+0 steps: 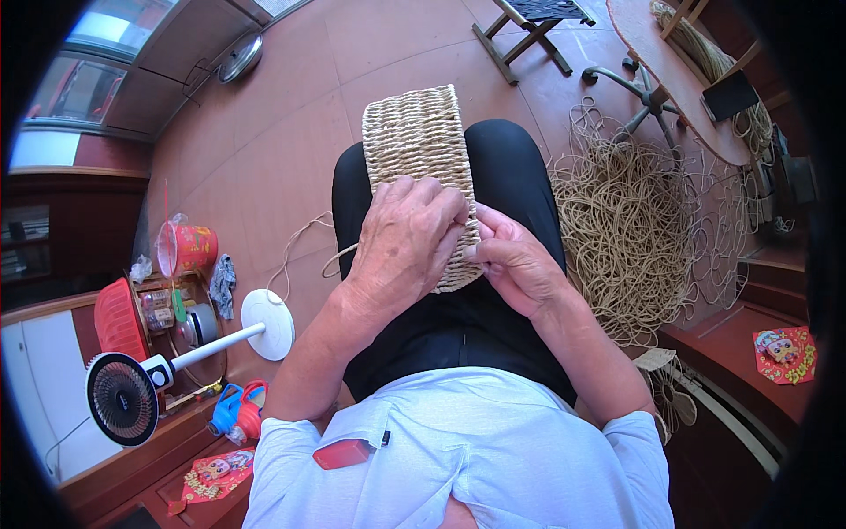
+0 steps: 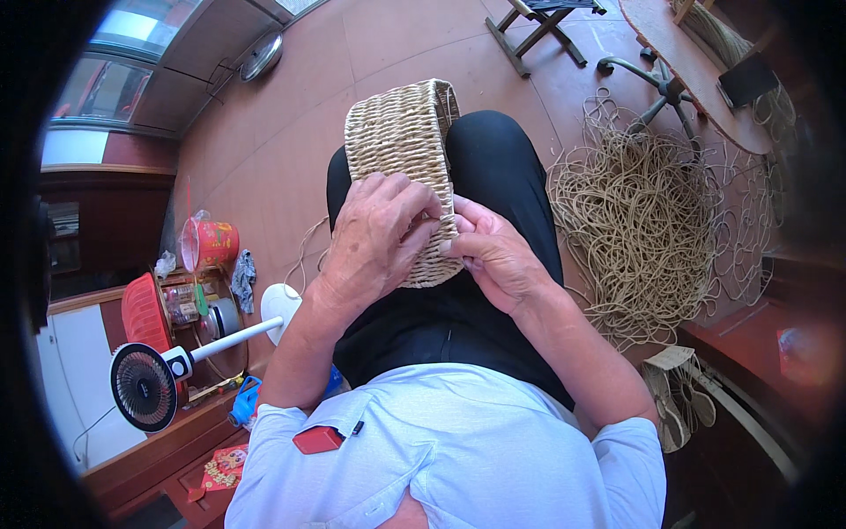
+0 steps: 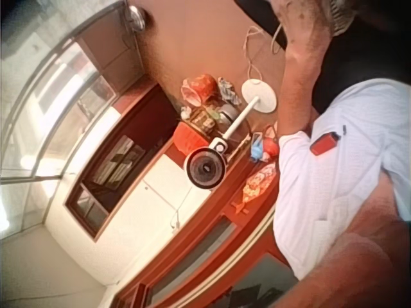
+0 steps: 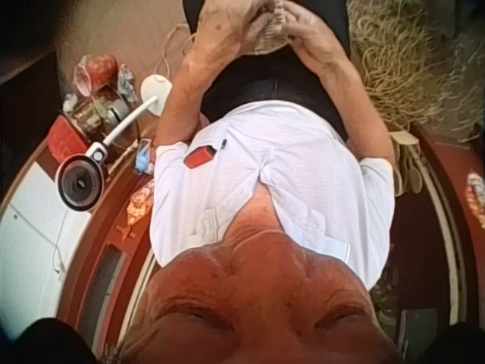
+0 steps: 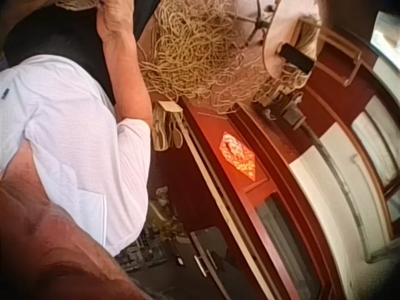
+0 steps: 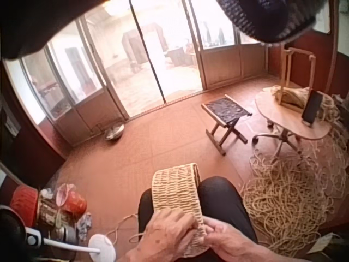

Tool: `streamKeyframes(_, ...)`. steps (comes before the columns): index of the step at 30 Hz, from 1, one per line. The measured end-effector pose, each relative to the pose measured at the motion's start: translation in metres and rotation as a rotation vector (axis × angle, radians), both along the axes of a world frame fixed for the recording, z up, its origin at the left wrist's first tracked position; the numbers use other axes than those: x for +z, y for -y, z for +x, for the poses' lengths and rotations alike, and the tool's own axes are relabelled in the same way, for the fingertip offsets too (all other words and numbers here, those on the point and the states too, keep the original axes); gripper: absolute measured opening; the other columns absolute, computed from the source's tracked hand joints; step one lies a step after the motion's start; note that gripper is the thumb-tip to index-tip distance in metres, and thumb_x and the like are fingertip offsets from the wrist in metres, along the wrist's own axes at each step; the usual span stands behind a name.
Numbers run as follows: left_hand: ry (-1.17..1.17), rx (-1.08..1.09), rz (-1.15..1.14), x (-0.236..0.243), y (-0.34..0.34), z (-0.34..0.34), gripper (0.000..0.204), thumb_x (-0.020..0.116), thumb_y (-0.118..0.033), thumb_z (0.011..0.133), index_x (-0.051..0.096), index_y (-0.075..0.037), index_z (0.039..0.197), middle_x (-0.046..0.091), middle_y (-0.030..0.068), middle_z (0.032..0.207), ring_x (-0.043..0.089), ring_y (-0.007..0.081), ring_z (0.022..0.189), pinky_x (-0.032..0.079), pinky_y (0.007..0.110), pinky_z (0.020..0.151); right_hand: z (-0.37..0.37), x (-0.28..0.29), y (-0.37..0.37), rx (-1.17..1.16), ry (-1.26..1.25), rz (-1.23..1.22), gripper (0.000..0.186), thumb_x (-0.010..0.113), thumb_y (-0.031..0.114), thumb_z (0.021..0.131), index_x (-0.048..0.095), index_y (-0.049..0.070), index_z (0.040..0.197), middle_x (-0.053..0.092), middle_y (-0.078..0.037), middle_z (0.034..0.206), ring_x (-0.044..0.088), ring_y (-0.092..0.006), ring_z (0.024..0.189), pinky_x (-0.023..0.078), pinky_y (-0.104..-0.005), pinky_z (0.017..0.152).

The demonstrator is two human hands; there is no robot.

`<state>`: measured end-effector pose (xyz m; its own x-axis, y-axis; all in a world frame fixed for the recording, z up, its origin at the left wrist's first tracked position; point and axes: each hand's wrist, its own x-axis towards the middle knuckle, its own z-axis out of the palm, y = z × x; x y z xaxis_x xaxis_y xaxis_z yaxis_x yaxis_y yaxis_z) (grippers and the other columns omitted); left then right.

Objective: Weaving a straw basket using a wooden stick to thread twine.

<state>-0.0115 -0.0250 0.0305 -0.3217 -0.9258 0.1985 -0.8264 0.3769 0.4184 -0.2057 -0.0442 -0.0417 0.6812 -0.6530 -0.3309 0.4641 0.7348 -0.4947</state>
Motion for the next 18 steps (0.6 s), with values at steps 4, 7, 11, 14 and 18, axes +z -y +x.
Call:
streamKeyframes(4, -0.004, 0.006, -0.028, -0.004, -0.002, 0.001, 0.013, 0.079, -0.013, 0.092, 0.071, -0.009, 0.101, 0.066, 0.0089, 0.096, 0.065, 0.0312, 0.097, 0.047, 0.045, 0.091, -0.003, 0.003, 0.001, 0.030, 0.025, 0.006, 0.081, 0.061, -0.011, 0.087, 0.041, -0.003, 0.165, 0.066, -0.009, 0.148, 0.066, -0.0147, 0.131, 0.052, -0.0307, 0.113)
streamKeyframes(7, -0.049, 0.004, -0.064, -0.009, -0.004, 0.006, 0.010, 0.077, -0.014, 0.093, 0.070, -0.010, 0.099, 0.066, 0.0075, 0.096, 0.065, 0.0292, 0.096, 0.046, 0.045, 0.090, -0.006, 0.006, 0.001, 0.035, 0.035, 0.019, 0.082, 0.060, -0.012, 0.087, 0.041, -0.003, 0.166, 0.066, -0.010, 0.149, 0.066, -0.0152, 0.131, 0.052, -0.0317, 0.114)
streamKeyframes(11, -0.120, 0.031, -0.073, -0.012, -0.009, 0.012, 0.012, 0.082, -0.009, 0.089, 0.072, -0.010, 0.097, 0.067, 0.0055, 0.092, 0.064, 0.0275, 0.093, 0.045, 0.042, 0.089, -0.007, 0.010, -0.001, 0.021, 0.101, 0.001, 0.082, 0.059, -0.012, 0.087, 0.038, -0.005, 0.166, 0.064, -0.012, 0.152, 0.065, -0.0162, 0.136, 0.051, -0.0341, 0.118)
streamKeyframes(14, -0.155, 0.064, -0.057, -0.014, -0.012, 0.014, 0.011, 0.080, -0.011, 0.088, 0.072, -0.011, 0.096, 0.067, 0.0040, 0.090, 0.064, 0.0257, 0.091, 0.044, 0.042, 0.087, -0.007, 0.011, -0.003, 0.012, 0.102, -0.010, 0.082, 0.058, -0.012, 0.088, 0.036, -0.007, 0.167, 0.062, -0.013, 0.155, 0.063, -0.0167, 0.140, 0.050, -0.0351, 0.121)
streamKeyframes(18, -0.155, 0.083, -0.056, -0.016, -0.013, 0.014, 0.013, 0.082, -0.010, 0.087, 0.072, -0.011, 0.095, 0.067, 0.0027, 0.089, 0.063, 0.0246, 0.090, 0.043, 0.042, 0.085, -0.008, 0.008, -0.008, -0.020, 0.051, -0.066, 0.082, 0.059, -0.012, 0.090, 0.032, -0.009, 0.168, 0.061, -0.016, 0.157, 0.061, -0.0192, 0.142, 0.049, -0.0356, 0.122)
